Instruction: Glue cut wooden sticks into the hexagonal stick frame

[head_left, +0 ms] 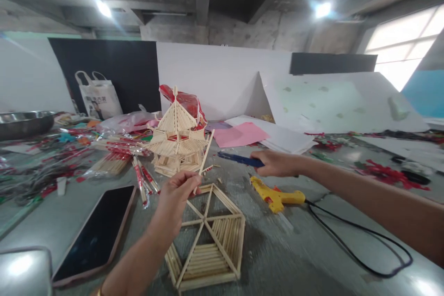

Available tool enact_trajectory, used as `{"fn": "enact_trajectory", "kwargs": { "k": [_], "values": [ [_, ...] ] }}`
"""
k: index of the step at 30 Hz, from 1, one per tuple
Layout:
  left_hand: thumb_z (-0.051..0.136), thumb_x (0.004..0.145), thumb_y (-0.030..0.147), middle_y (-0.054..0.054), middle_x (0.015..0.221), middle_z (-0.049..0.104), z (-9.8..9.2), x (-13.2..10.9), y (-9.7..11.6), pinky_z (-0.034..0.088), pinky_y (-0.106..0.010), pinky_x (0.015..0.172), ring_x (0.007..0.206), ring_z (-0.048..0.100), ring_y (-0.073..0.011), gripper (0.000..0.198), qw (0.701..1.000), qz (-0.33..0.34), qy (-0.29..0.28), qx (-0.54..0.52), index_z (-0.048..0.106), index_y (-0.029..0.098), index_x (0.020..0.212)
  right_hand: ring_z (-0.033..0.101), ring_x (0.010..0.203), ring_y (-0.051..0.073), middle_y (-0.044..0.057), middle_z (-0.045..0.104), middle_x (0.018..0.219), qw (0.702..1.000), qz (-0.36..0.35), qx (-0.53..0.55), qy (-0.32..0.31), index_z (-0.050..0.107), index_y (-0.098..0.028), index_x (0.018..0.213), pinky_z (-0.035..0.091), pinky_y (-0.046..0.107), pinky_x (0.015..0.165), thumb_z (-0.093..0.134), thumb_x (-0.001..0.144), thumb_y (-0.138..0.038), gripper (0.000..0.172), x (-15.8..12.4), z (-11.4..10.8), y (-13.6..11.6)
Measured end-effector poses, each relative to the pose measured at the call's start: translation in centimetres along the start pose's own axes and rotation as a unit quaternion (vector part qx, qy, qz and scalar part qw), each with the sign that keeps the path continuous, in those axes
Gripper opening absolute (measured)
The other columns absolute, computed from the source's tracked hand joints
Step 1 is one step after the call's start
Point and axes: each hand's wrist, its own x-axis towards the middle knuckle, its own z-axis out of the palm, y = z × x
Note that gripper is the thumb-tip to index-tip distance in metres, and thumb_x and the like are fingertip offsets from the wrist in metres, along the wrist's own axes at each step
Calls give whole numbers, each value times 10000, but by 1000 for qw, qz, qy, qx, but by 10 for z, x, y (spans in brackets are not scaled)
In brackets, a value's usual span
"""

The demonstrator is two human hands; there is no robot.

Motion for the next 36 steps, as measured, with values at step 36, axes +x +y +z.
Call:
{"fn": "enact_trajectory", "kwargs": {
  "k": [36],
  "values": [
    [651, 630, 254, 60, 558, 537, 2, 1, -5, 385, -202, 560, 532, 513, -80, 166, 993, 69, 42, 89, 543, 149, 701, 567, 688, 186, 84, 633, 801, 997, 22, 60, -31, 548, -156, 794, 368, 263, 547, 473, 699, -278, 172, -28, 25, -82]
  ]
}}
